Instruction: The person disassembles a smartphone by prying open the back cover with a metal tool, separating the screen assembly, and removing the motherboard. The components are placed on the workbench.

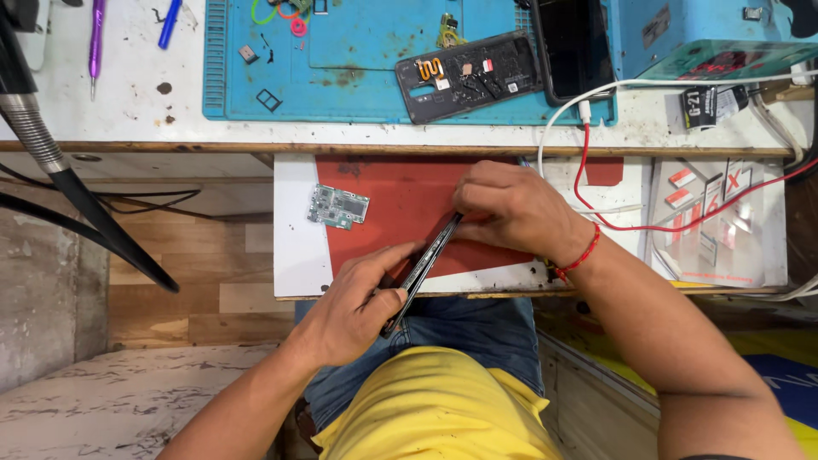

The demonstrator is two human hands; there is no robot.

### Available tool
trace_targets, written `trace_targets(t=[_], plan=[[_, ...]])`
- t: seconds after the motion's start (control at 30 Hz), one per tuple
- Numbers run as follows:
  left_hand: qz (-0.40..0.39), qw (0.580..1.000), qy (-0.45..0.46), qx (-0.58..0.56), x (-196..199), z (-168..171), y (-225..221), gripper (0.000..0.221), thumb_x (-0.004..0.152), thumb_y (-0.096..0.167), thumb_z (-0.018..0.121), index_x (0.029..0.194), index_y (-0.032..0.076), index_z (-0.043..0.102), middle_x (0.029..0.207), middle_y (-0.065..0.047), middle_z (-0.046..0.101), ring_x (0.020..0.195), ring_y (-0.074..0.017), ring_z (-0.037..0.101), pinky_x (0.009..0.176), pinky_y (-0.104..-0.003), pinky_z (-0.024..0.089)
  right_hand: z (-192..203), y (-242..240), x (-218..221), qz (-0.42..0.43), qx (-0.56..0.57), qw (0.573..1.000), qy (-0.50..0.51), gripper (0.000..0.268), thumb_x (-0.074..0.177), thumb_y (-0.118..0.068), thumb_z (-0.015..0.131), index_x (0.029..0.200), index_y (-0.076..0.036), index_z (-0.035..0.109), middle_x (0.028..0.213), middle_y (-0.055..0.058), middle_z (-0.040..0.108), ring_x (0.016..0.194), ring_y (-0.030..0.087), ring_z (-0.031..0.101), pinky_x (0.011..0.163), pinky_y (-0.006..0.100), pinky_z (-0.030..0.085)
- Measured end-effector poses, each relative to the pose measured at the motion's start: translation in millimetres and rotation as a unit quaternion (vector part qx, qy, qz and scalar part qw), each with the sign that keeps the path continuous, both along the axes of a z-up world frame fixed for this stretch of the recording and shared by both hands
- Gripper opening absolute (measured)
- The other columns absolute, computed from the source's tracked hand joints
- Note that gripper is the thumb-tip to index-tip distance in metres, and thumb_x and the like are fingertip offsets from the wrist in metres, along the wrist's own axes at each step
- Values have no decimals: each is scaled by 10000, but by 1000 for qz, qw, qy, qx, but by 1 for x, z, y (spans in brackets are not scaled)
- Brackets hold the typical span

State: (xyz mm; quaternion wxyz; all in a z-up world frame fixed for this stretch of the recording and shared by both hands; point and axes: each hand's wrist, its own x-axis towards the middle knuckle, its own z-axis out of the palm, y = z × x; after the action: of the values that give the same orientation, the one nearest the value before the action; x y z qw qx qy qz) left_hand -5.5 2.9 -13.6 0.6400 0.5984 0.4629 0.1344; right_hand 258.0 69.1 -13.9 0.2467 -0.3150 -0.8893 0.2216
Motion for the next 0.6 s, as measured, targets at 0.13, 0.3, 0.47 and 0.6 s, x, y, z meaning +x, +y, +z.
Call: trace_targets(t=[0.13,0.3,0.47,0.6], plan=[[20,994,-107,-29,-4,-4,4,652,814,107,473,1444,-54,516,685,-51,590,552,-118,594,517,-276,515,-13,3,-3,-64,-67,996,2,409,631,-166,969,778,-68,601,767,65,603,684,246,610,589,362,492],[23,990,-130,-49,-7,-13,9,668,814,101,458,1463,-53,501,725,-68,644,614,-132,639,564,-283,560,-19,8,-6,-100,-104,989,42,472,581,-203,991,769,-66,580,760,39,615,654,187,583,562,317,472],[38,984,-158,-68,-10,-24,7,664,817,94,448,1454,-82,503,821,-86,640,747,-148,648,593,-319,613,-22,6,-8,-108,-134,984,41,531,561,-227,1006,740,-61,535,699,32,556,618,179,513,544,320,433],[50,976,-184,-106,-15,-38,5,660,825,110,444,1455,-87,487,890,-81,638,795,-143,651,626,-318,623,-26,10,-9,-100,-141,984,43,538,576,-231,1009,733,-59,523,685,43,529,614,181,485,540,323,415]])
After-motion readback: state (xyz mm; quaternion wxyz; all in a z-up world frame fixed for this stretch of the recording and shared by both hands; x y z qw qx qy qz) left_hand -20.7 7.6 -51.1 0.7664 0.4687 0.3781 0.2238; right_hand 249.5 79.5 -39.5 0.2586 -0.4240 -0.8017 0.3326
